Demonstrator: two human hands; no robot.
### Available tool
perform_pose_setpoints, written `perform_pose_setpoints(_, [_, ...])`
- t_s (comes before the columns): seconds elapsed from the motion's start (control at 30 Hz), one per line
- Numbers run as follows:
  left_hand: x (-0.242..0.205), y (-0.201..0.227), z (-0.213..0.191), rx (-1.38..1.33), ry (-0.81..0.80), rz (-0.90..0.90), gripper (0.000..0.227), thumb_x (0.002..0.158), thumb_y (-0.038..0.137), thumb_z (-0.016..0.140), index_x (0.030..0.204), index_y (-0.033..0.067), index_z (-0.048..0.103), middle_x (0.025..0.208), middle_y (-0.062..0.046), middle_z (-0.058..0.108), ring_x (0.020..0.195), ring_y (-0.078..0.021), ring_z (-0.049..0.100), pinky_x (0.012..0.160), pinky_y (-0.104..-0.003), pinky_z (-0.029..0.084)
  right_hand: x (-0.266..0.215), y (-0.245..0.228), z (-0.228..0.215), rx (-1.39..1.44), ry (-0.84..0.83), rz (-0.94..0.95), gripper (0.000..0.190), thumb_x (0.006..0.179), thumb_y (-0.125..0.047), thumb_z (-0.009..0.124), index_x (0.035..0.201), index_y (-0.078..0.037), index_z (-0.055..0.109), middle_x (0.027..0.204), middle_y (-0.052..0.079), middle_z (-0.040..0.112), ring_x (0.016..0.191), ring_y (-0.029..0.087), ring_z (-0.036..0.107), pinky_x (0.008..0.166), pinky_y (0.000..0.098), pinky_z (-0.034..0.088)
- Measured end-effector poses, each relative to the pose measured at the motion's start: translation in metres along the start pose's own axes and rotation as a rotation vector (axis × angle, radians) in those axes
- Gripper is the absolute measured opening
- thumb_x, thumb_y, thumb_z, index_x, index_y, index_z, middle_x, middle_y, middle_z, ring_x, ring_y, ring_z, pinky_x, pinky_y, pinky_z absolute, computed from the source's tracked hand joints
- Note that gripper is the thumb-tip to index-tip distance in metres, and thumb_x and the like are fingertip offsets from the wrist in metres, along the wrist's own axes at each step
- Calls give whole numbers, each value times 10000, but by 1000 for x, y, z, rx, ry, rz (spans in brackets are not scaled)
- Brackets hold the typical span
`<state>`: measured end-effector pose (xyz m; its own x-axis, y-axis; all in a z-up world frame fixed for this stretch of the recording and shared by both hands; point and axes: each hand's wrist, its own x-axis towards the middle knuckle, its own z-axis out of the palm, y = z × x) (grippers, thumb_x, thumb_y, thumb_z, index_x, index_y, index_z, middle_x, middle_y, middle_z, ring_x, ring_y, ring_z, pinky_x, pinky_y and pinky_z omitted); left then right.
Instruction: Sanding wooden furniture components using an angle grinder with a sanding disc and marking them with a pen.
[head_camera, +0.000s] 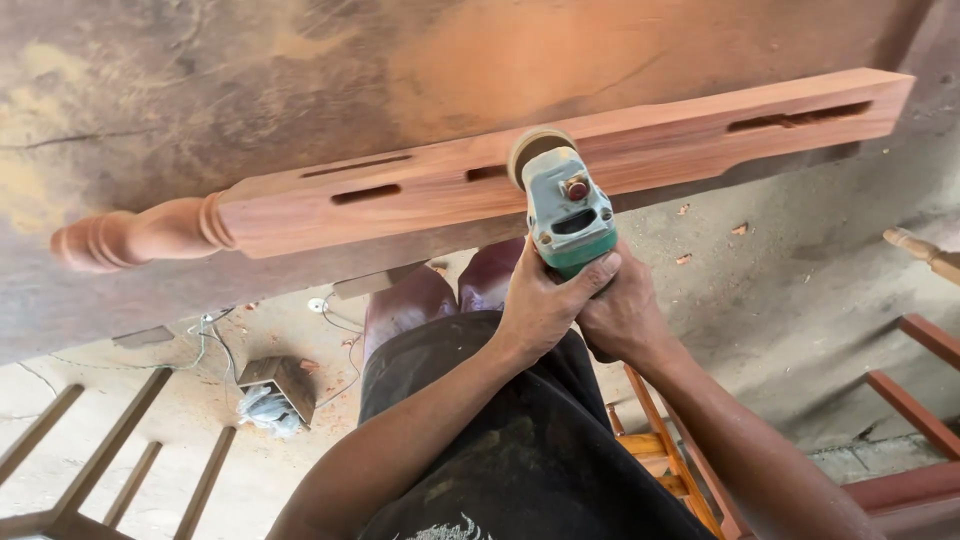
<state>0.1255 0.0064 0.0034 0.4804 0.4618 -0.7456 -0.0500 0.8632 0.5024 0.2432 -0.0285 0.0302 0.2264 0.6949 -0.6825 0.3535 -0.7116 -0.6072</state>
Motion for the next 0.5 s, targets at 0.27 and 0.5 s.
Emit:
perform_pose_setpoints(0.27, [-39,22,-82,1,109,44,678,857,410,812,1343,29,532,1279,-117,670,1214,-209,655,1064,-376,536,0,-53,72,-76,-79,-27,552,854,-198,716,1340,-27,516,1057,250,747,1020,406,739,817,468,596])
perform_pose_setpoints(0.5, [-65,42,-145,-40,186,46,617,851,389,809,1292,19,587,1183,-110,719,1124,-191,700,999,-352,571,8,-91,128,-163,-177,-10,634,809,-245,747,1334,1,488,996,261,751,949,417,751,792,469,597])
